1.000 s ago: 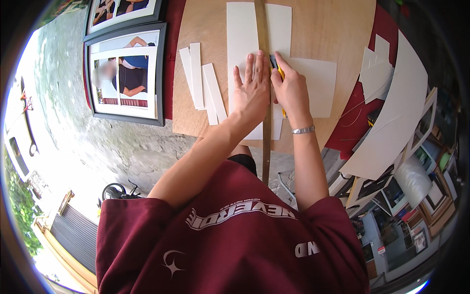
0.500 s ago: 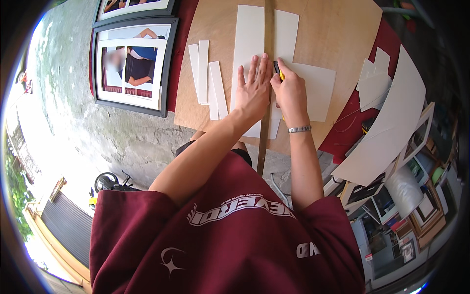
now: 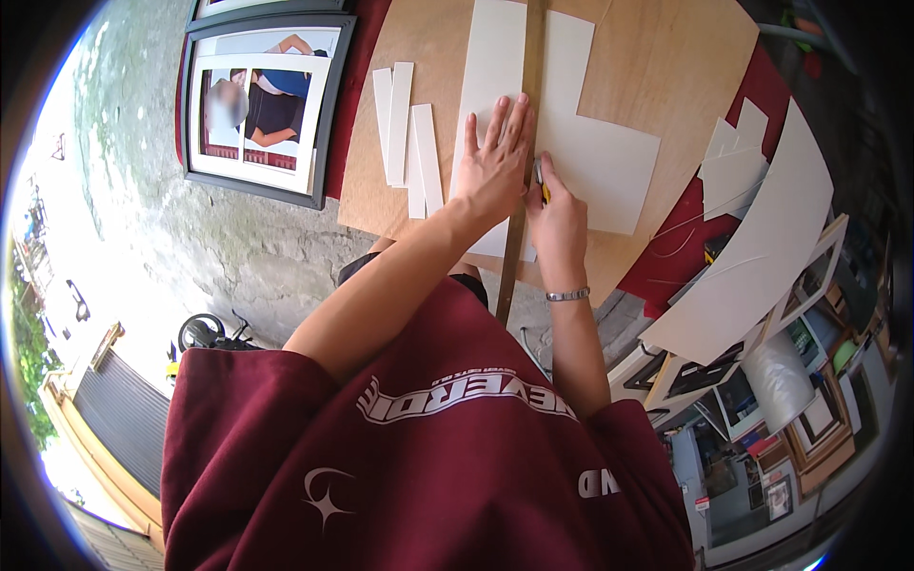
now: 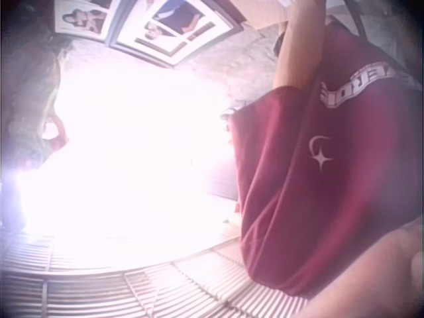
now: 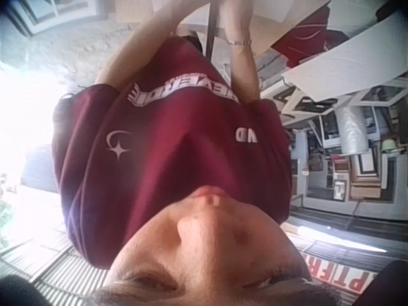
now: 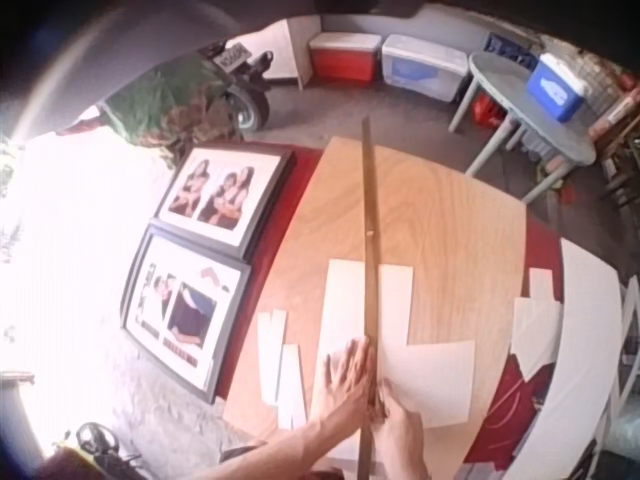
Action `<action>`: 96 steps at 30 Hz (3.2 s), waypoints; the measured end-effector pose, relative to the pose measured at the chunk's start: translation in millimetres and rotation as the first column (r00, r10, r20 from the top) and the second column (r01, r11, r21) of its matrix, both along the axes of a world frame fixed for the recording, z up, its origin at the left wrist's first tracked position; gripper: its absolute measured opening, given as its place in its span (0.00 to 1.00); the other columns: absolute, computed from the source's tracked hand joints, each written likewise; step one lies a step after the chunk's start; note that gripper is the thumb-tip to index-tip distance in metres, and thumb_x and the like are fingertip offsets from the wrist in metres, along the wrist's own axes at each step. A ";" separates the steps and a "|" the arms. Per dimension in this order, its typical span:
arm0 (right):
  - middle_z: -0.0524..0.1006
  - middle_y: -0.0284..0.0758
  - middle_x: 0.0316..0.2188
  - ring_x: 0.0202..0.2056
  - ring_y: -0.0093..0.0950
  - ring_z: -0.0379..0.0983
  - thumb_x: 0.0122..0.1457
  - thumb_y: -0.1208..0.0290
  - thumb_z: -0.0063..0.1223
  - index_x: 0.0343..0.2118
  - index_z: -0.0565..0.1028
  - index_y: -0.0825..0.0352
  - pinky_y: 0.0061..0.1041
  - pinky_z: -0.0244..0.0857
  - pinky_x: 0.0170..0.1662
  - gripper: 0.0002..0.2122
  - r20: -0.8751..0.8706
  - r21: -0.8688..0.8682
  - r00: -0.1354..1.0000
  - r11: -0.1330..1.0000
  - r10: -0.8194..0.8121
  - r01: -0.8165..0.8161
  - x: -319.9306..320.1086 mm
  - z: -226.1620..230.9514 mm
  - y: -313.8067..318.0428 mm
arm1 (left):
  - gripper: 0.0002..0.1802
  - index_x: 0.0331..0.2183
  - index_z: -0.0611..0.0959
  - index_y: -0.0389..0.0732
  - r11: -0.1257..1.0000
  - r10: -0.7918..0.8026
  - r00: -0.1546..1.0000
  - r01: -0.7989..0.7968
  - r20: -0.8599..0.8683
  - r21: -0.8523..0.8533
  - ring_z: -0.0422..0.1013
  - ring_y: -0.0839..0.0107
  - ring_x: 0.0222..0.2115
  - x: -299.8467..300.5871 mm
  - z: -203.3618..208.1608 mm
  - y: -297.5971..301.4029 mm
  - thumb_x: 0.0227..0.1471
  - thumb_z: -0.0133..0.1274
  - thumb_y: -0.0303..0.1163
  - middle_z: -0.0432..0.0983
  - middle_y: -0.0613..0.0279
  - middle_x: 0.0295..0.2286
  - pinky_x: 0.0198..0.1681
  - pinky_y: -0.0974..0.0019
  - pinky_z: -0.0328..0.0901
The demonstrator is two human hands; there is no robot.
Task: The person measures and marks white matboard pieces with a tape measure and pencil, then uses a utility knife and a wooden straightedge to cut the pieces into strips on a wooden workbench. The cut pieces are set aside on the table.
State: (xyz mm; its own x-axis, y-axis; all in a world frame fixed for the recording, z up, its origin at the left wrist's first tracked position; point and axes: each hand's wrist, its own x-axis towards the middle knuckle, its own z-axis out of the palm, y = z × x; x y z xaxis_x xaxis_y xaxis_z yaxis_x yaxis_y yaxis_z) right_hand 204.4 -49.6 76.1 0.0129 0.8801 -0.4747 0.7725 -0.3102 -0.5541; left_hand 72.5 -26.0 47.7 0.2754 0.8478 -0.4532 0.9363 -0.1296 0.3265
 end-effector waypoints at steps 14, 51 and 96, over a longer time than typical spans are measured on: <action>0.78 0.44 0.19 0.23 0.44 0.78 0.64 0.68 0.56 0.67 0.71 0.57 0.43 0.72 0.29 0.26 0.084 -0.089 0.996 0.995 0.042 -0.034 16.9 -6.6 -87.2 | 0.66 0.73 0.43 0.36 0.998 -0.023 0.999 0.021 -0.027 -0.057 0.30 0.54 0.75 -0.2 4.7 2.7 0.49 0.70 0.44 0.31 0.55 0.75 0.73 0.31 0.38; 0.80 0.47 0.42 0.44 0.49 0.79 0.66 0.65 0.59 0.47 0.75 0.73 0.43 0.73 0.45 0.15 0.458 0.369 0.799 0.901 -0.390 0.228 225.3 -20.7 -165.7 | 0.55 0.67 0.65 0.45 0.959 -0.043 0.967 -0.031 0.251 0.281 0.45 0.45 0.72 -23.2 -25.2 9.2 0.46 0.72 0.54 0.50 0.44 0.70 0.74 0.41 0.43; 0.81 0.51 0.33 0.38 0.54 0.79 0.66 0.60 0.58 0.44 0.74 0.69 0.48 0.73 0.39 0.15 -0.023 0.116 0.924 0.917 -0.381 0.381 -51.8 26.9 -105.3 | 0.19 0.50 0.82 0.36 0.876 0.254 0.808 -0.425 0.531 0.229 0.72 0.48 0.57 -252.9 77.7 -38.9 0.60 0.63 0.34 0.77 0.44 0.54 0.61 0.50 0.64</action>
